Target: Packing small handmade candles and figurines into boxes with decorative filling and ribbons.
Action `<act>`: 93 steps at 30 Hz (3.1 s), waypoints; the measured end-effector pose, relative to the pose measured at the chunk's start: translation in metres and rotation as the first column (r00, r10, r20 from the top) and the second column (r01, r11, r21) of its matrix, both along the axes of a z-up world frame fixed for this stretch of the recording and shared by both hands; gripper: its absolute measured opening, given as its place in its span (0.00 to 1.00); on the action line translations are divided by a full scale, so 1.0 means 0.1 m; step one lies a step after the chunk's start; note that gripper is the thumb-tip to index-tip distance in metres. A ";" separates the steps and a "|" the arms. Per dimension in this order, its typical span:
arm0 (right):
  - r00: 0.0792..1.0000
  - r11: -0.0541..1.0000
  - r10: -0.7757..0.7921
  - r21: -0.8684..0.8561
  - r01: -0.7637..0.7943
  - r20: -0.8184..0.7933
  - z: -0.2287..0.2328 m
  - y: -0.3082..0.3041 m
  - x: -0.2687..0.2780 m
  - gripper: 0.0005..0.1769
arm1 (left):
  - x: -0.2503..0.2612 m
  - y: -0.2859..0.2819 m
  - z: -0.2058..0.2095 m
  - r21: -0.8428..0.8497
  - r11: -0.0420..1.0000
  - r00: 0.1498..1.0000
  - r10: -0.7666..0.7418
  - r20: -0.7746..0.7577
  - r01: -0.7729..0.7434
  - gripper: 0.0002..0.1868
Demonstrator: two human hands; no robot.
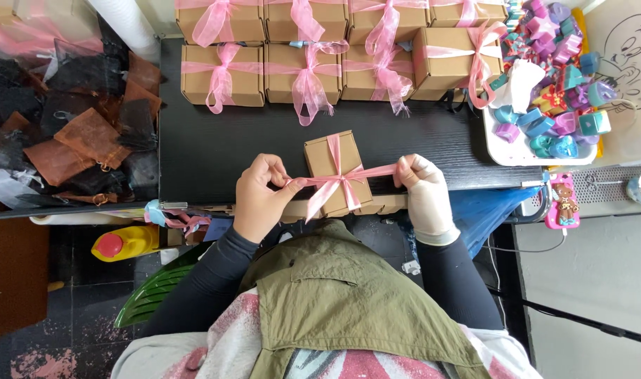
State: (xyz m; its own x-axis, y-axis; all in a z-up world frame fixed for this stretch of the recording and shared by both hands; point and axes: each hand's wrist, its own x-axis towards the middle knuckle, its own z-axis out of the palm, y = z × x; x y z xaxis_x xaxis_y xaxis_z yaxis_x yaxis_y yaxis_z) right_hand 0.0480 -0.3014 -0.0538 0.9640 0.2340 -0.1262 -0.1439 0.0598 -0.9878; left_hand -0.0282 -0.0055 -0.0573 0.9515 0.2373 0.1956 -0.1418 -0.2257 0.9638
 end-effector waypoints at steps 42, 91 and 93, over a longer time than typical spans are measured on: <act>0.396 0.497 0.780 -0.864 0.078 0.485 0.80 0.44 0.52 0.56 | 0.05 0.24 0.34 0.700 0.688 0.973 0.039 0.228 -0.192 0.04; 0.784 0.871 -0.486 -0.145 0.469 -0.386 -4.48 -0.78 -0.14 0.27 | 0.11 0.14 0.31 0.801 0.578 0.979 -0.021 0.205 -0.156 0.03; 0.724 0.840 -0.518 -0.112 0.530 -0.455 -4.40 -0.82 -0.12 0.16 | 0.09 0.14 0.30 0.798 0.581 0.977 -0.017 0.211 -0.162 0.03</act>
